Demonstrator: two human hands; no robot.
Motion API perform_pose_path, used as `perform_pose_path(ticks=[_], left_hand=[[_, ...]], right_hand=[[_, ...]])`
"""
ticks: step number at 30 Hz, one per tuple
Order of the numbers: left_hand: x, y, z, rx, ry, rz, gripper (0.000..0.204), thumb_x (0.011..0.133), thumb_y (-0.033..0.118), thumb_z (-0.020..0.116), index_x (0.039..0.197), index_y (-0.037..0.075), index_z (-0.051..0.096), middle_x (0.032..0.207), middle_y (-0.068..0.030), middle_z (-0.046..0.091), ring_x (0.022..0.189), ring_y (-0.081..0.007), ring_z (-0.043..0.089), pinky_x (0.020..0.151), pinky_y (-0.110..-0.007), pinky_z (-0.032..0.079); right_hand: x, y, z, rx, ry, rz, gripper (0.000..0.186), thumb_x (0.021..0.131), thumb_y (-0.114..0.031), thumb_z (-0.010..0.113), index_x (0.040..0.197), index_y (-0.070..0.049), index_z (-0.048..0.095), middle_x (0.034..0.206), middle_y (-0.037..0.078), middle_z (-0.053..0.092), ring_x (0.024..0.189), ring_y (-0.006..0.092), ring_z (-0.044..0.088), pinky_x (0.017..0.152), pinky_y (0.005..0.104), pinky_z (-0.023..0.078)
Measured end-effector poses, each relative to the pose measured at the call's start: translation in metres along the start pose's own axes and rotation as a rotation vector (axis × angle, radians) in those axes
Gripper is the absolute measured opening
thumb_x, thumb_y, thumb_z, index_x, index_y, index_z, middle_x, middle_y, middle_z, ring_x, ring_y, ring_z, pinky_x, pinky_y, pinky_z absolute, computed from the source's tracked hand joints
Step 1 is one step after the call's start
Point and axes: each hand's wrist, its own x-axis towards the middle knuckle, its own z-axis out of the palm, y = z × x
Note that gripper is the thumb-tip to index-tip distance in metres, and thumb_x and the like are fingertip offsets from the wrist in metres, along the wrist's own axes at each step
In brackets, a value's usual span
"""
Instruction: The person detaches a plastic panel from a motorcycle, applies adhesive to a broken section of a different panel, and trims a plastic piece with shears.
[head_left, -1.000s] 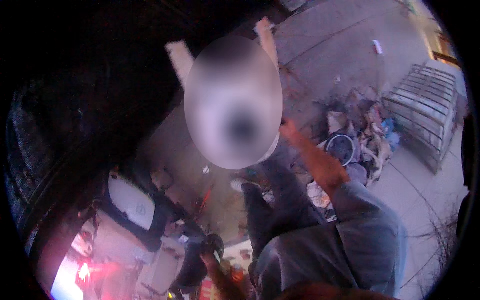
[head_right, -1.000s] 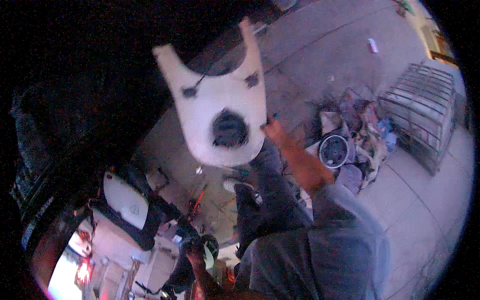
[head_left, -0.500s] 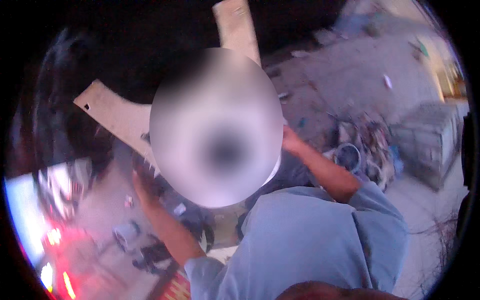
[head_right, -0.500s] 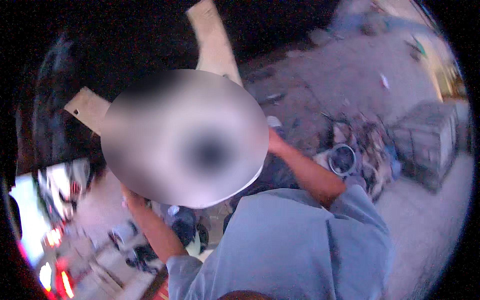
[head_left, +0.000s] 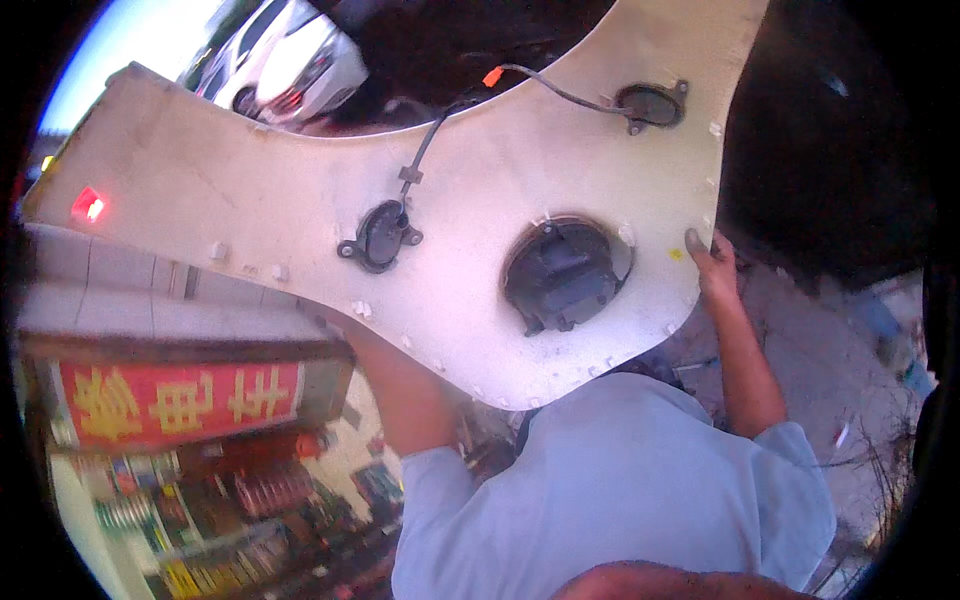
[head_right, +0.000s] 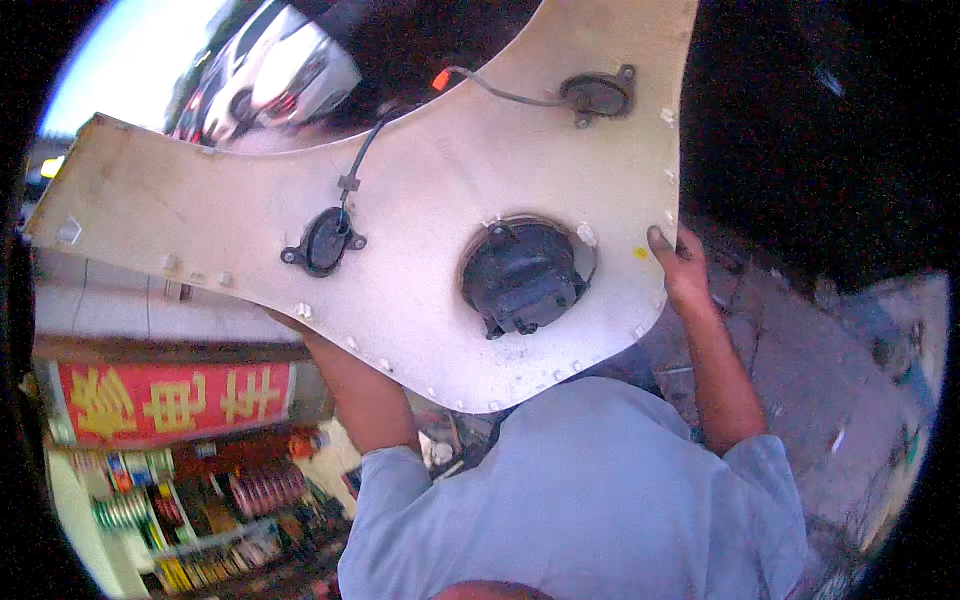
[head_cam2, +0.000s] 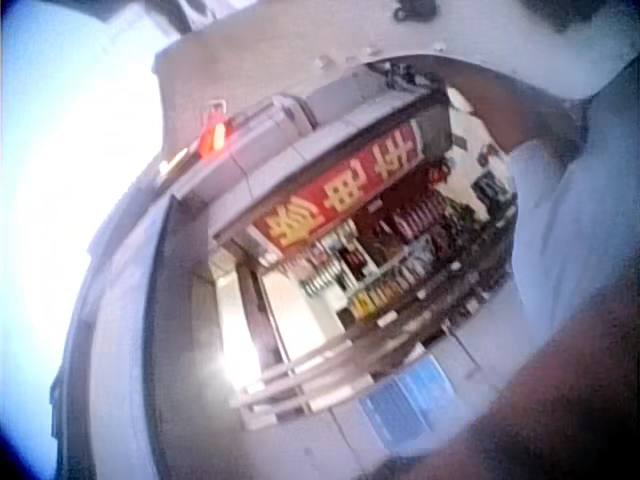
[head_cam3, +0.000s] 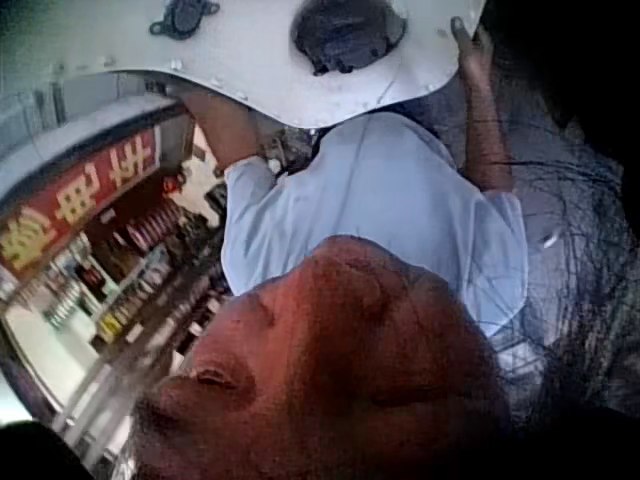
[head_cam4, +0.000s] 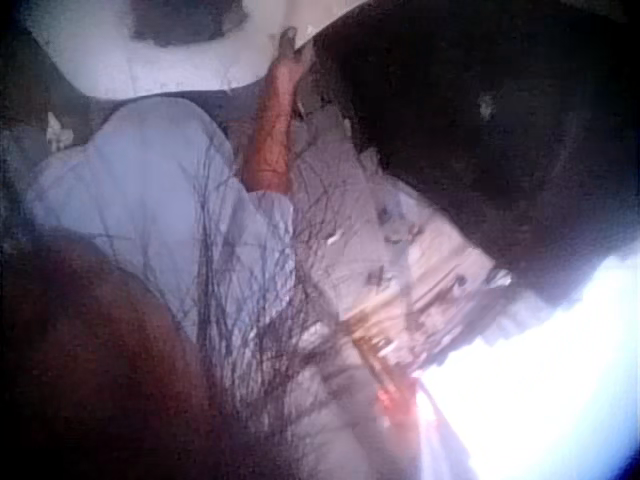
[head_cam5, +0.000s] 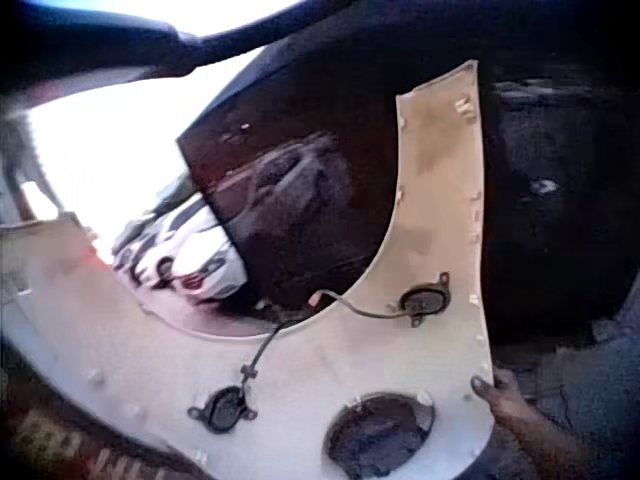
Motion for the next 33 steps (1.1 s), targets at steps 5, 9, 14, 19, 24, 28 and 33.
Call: perform_pose_path(ticks=[5, 9, 14, 19, 24, 28, 33], left_hand=[[-0.028, -0.002, 0.030, 0.088, 0.119, 0.068, 0.065, 0.099, 0.050, 0.047, 0.139, -0.001, 0.046, 0.140, -0.0147, 0.051, 0.122, -0.0306, 0.052, 0.101, -0.049, 0.044], [-0.046, 0.014, 0.037, 0.113, 0.270, 0.142, 0.064, 0.099, 0.050, 0.048, 0.138, -0.001, 0.047, 0.139, -0.0143, 0.051, 0.122, -0.0304, 0.053, 0.101, -0.049, 0.044], [-0.061, 0.008, 0.072, 0.137, 0.418, 0.226, 0.064, 0.099, 0.049, 0.049, 0.138, -0.001, 0.047, 0.139, -0.0138, 0.052, 0.122, -0.0301, 0.053, 0.102, -0.048, 0.043], [-0.069, 0.006, 0.117, 0.176, 0.573, 0.306, 0.063, 0.099, 0.048, 0.050, 0.138, -0.002, 0.048, 0.138, -0.0133, 0.053, 0.123, -0.0299, 0.053, 0.102, -0.047, 0.043], [-0.080, 0.024, 0.187, 0.270, 0.711, 0.400, 0.062, 0.099, 0.047, 0.051, 0.138, -0.002, 0.049, 0.138, -0.0128, 0.054, 0.123, -0.0296, 0.053, 0.103, -0.046, 0.043], [-0.091, 0.036, 0.256, 0.329, 0.744, 0.491, 0.061, 0.099, 0.046, 0.052, 0.138, -0.002, 0.049, 0.137, -0.0124, 0.055, 0.123, -0.0294, 0.053, 0.103, -0.045, 0.042], [-0.035, -0.007, 0.278, 0.324, 0.721, 0.528, 0.061, 0.099, 0.045, 0.053, 0.137, -0.002, 0.050, 0.137, -0.0119, 0.056, 0.123, -0.0291, 0.053, 0.104, -0.045, 0.042]], right_hand=[[0.040, 0.012, -0.029, -0.043, -0.217, 0.068, 0.044, 0.093, -0.030, 0.069, 0.125, -0.001, 0.062, 0.112, 0.009, 0.066, 0.103, 0.0156, 0.058, 0.091, 0.0320, 0.046], [0.074, 0.010, -0.024, -0.047, -0.357, 0.083, 0.038, 0.094, -0.028, 0.067, 0.120, -0.001, 0.064, 0.107, 0.008, 0.067, 0.099, 0.0157, 0.059, 0.088, 0.0320, 0.047], [0.140, 0.014, -0.007, -0.018, -0.591, 0.133, 0.033, 0.094, -0.027, 0.067, 0.115, -0.001, 0.066, 0.105, 0.007, 0.067, 0.093, 0.0161, 0.061, 0.085, 0.0317, 0.048], [0.204, 0.009, 0.034, -0.143, -0.857, 0.300, 0.036, 0.094, -0.027, 0.067, 0.119, -0.001, 0.064, 0.105, 0.009, 0.068, 0.094, 0.0166, 0.062, 0.085, 0.0328, 0.050], [0.234, 0.015, 0.106, -0.130, -1.279, 0.454, 0.038, 0.094, -0.027, 0.067, 0.120, 0.000, 0.062, 0.105, 0.010, 0.069, 0.089, 0.0192, 0.066, 0.081, 0.0342, 0.052], [0.236, 0.040, 0.175, -0.085, -1.582, 0.544, 0.043, 0.095, -0.029, 0.065, 0.125, 0.001, 0.060, 0.112, 0.012, 0.068, 0.098, 0.0216, 0.064, 0.087, 0.0354, 0.051], [0.305, -0.008, 0.185, -0.104, -1.665, 0.201, 0.064, 0.096, -0.040, 0.059, 0.145, -0.002, 0.042, 0.136, 0.017, 0.054, 0.122, 0.0265, 0.052, 0.106, 0.0376, 0.038]])
